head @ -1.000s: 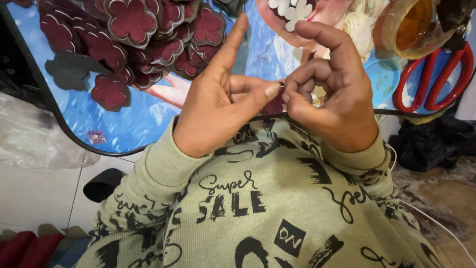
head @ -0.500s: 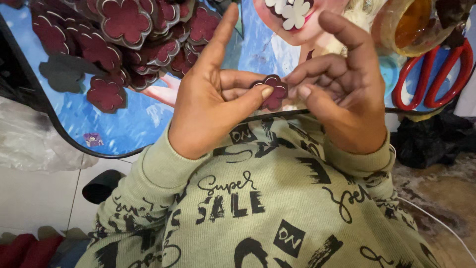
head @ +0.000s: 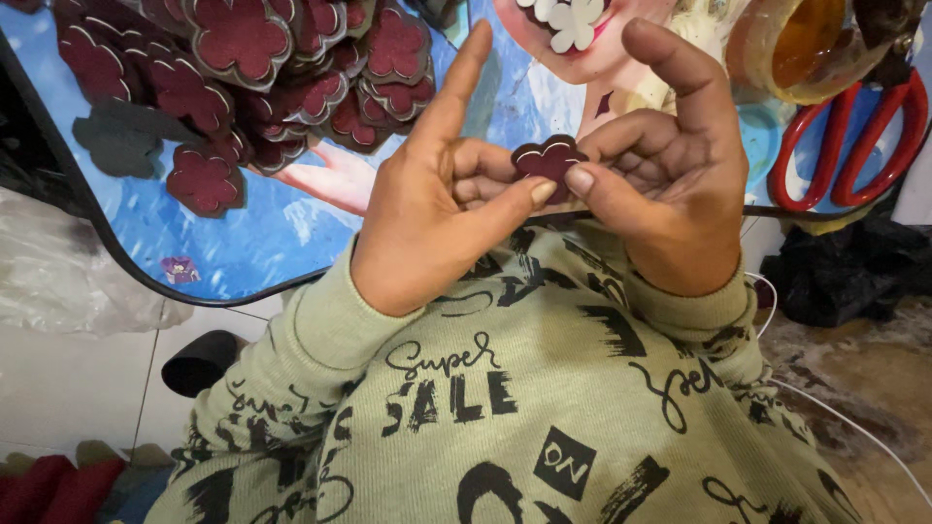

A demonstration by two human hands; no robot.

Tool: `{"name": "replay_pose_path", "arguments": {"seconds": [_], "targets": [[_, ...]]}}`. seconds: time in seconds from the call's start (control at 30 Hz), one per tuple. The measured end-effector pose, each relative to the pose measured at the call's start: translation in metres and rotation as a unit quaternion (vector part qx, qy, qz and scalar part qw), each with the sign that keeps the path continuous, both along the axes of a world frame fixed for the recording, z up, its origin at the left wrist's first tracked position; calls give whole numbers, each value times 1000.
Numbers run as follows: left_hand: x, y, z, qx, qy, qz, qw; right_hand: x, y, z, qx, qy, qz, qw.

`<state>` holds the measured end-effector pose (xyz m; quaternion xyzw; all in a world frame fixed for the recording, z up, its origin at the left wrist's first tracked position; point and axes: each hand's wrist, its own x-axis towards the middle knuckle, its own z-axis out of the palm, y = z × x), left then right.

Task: The person sits on the floor with a board on their lap covered in cut flower-shaped fabric pieces. They pick up petal pieces, dip or press them against a dish of glue, and press pieces together to build layered flower shapes, setting finished flowers aside.

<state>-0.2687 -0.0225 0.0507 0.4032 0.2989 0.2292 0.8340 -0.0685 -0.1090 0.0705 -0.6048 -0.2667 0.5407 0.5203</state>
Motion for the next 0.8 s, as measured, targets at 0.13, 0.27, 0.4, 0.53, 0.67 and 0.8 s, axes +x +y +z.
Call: {"name": "replay_pose_path", "arguments": {"seconds": [0.13,0.27,0.4,0.53,0.67,0.8], "targets": [[0,-2,-1,11,8,19,1000,-4,4,2,71,10,45,996],[0,0,1,100,59,-2,993,-10,9,8,-7,20,-22,1000],[-1,2,10,207,111,-28,972,-12,10,4,-17,16,-12,1000],[0,6,18,234,133,-9,963,-9,9,-5,92,10,32,995],[-2,8,24,219,106,37,969,-9,13,-7,61,30,-61,996],[-7,13,26,202,61,58,976,-10,21,-2,63,-36,-26,997]]}}
